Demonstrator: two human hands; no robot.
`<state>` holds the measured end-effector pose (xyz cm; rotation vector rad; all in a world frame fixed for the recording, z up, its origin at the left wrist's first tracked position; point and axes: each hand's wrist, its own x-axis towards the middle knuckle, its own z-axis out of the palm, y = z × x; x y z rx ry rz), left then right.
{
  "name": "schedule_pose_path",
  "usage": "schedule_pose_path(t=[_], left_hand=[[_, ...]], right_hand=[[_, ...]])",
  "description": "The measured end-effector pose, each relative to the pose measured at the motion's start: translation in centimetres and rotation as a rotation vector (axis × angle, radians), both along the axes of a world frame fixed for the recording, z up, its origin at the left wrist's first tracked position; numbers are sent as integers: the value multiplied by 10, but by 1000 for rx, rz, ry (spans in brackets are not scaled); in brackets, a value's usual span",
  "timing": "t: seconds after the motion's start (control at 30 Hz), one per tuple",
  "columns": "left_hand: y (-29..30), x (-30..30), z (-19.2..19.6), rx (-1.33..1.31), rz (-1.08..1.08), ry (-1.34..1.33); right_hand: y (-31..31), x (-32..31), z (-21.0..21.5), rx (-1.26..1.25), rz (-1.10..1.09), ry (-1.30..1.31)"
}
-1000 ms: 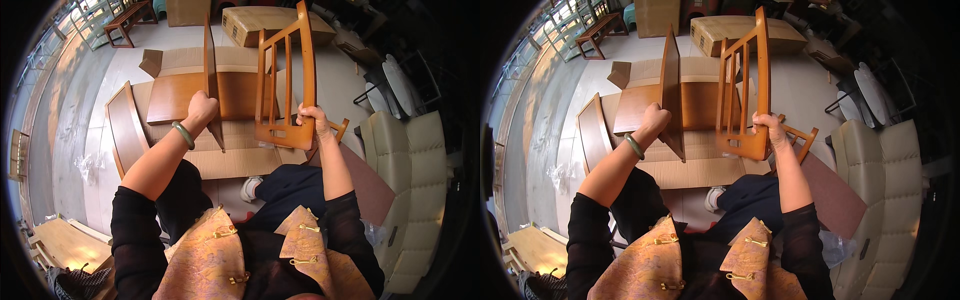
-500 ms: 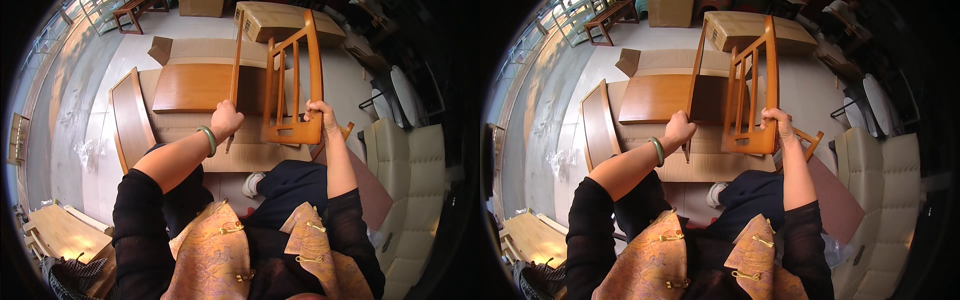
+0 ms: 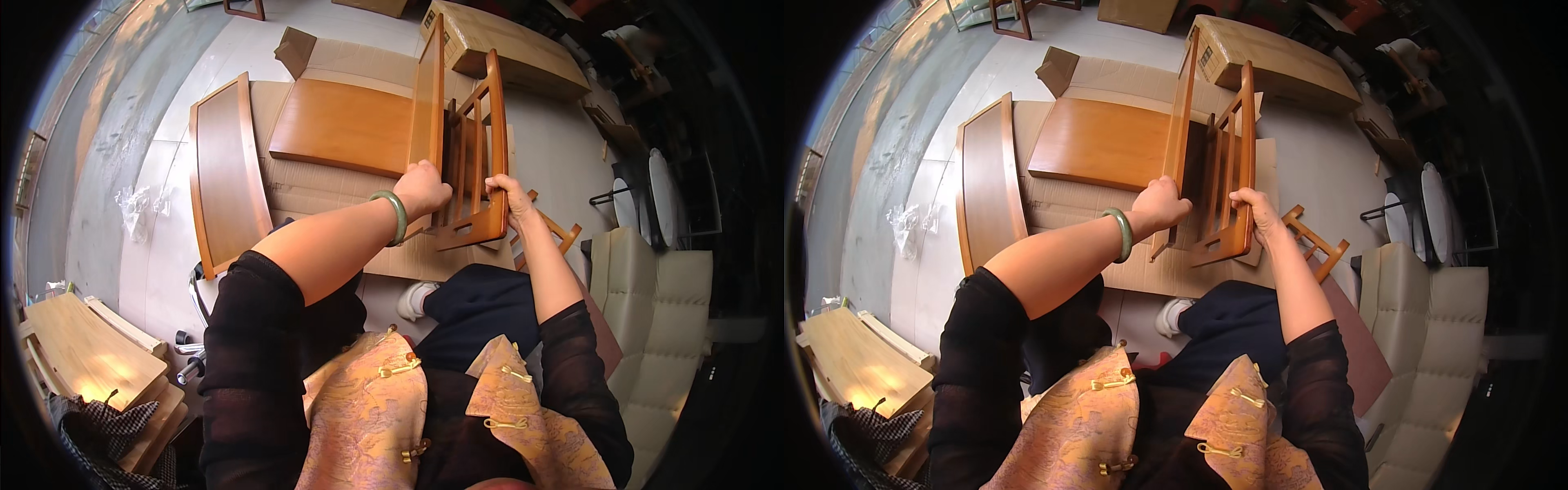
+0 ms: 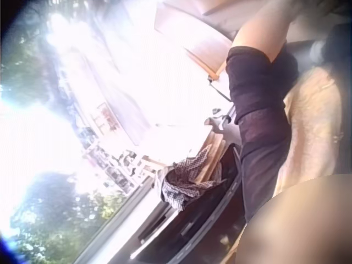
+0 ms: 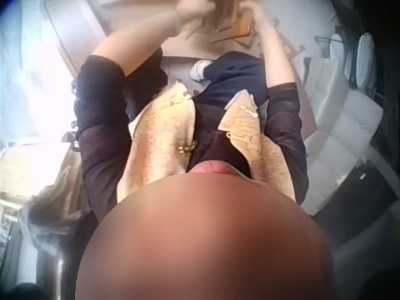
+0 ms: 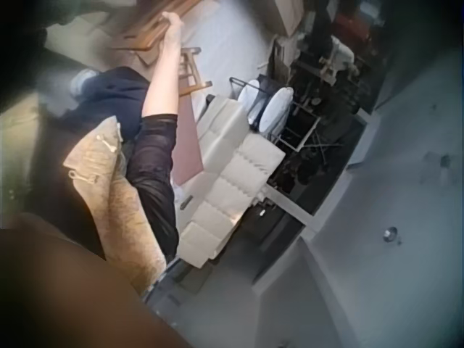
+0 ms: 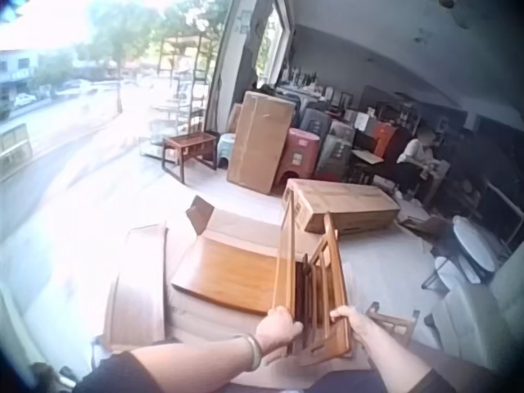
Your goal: The person assembles a wooden chair by attaching the seat to the backrest and legs, aligning holes, and inserting screws by hand. The chair is gradually built from separate parts on the floor.
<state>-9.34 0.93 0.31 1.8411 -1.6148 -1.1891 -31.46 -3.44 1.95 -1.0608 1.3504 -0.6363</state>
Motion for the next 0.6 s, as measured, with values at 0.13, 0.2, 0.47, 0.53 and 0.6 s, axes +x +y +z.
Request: schedule_pose_path(t=[0.13,0.2,0.47,0.53,0.6], left_hand=[[-2,0,-3,-77,-21,-96],[-2,-5,-5,-101,-2,-48],[8,-27,-9,-139,-106,214],[8,-23,-8,-65,-226,266],[8,-15,-8,-8,-335,367]], right_hand=[[5,17,2,7,-17,4],[7,27,1,38,8,-7],[-2,51,-4,46,70,-22],[-5,47,-2,48,72,43],[-7,42,-2,36,97,76]])
